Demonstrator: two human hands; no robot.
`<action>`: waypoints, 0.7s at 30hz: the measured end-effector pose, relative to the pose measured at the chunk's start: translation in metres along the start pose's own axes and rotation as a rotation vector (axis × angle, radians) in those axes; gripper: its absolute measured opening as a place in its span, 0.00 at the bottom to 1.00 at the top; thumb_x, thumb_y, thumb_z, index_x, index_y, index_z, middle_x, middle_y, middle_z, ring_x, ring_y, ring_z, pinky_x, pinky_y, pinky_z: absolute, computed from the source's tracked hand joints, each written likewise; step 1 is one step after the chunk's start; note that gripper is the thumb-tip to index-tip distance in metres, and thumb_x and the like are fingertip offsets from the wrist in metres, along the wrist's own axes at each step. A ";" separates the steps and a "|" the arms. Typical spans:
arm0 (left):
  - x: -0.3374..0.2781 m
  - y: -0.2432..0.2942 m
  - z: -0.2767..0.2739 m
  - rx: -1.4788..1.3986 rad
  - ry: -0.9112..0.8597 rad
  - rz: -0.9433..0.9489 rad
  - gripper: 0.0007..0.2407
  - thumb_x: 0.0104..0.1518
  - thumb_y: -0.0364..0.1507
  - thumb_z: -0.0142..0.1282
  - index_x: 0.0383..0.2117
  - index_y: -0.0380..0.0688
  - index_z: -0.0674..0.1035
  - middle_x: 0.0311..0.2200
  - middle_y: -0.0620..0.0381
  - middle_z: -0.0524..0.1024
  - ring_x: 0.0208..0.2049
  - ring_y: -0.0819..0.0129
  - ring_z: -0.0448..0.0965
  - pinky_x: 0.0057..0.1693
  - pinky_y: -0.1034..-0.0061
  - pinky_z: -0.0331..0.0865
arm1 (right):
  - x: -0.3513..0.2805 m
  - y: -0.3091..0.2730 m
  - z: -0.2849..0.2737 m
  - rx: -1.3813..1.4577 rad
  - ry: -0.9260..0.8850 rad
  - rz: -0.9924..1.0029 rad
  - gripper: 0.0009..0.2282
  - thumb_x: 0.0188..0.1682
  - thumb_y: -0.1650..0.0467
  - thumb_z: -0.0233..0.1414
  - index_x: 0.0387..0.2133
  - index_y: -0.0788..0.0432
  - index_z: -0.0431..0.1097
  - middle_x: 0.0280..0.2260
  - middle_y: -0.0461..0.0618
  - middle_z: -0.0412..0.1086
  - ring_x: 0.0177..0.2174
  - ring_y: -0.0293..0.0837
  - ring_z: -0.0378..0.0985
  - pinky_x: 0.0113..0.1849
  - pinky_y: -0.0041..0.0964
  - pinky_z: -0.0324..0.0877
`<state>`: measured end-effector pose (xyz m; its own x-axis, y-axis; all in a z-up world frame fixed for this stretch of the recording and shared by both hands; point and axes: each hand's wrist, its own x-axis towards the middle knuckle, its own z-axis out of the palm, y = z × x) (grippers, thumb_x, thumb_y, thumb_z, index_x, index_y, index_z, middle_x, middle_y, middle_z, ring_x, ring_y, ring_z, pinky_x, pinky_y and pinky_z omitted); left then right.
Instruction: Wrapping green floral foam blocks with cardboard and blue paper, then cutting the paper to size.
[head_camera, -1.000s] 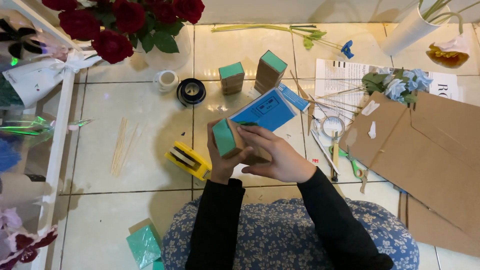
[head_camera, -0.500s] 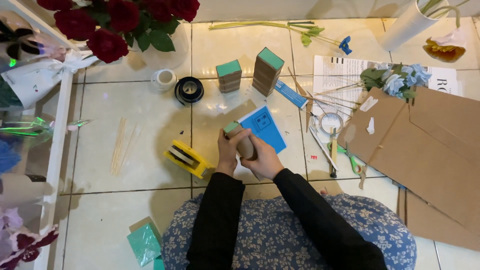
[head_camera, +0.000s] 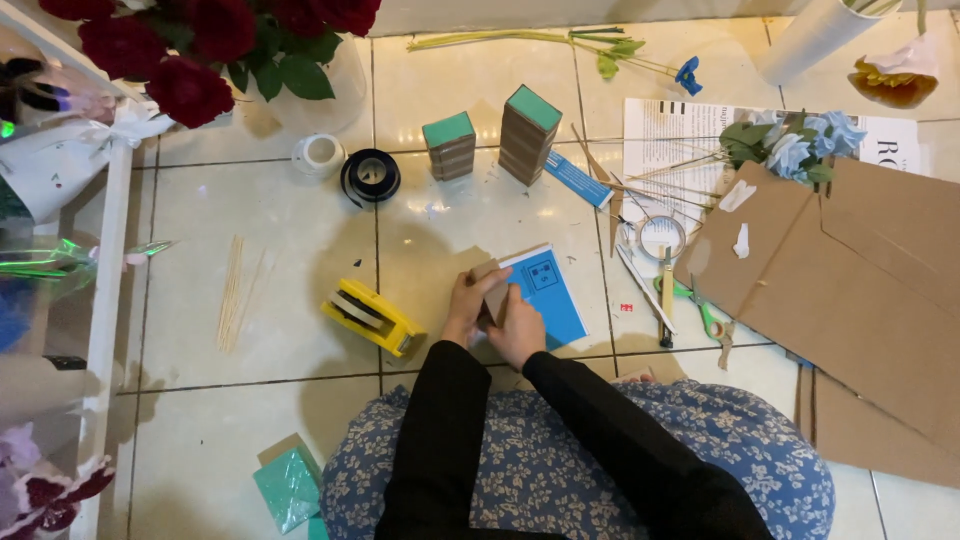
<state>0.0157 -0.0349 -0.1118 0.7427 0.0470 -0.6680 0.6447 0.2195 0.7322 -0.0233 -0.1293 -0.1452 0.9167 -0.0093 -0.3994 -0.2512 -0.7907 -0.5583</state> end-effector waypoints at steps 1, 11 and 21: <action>-0.001 0.002 0.001 0.001 -0.002 -0.003 0.44 0.35 0.45 0.80 0.58 0.34 0.69 0.51 0.39 0.72 0.56 0.49 0.72 0.59 0.59 0.65 | -0.001 0.000 -0.002 0.000 0.000 0.004 0.29 0.44 0.63 0.57 0.55 0.62 0.54 0.43 0.69 0.72 0.45 0.71 0.76 0.48 0.65 0.73; 0.027 -0.010 -0.014 0.473 0.106 -0.035 0.44 0.35 0.57 0.72 0.57 0.36 0.75 0.54 0.43 0.77 0.60 0.49 0.74 0.63 0.57 0.68 | 0.006 0.008 0.007 0.045 0.056 0.030 0.27 0.43 0.57 0.56 0.51 0.59 0.60 0.42 0.66 0.73 0.44 0.69 0.78 0.46 0.63 0.74; 0.059 -0.030 0.017 0.888 0.344 0.131 0.19 0.43 0.38 0.60 0.35 0.34 0.78 0.31 0.41 0.81 0.39 0.38 0.84 0.44 0.50 0.78 | 0.020 0.035 0.038 0.055 0.043 -0.008 0.30 0.43 0.66 0.59 0.58 0.67 0.59 0.49 0.70 0.70 0.47 0.70 0.76 0.50 0.61 0.73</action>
<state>0.0432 -0.0552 -0.1711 0.8159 0.3329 -0.4727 0.5671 -0.6196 0.5426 -0.0259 -0.1337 -0.2003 0.9311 -0.0304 -0.3634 -0.2591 -0.7563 -0.6007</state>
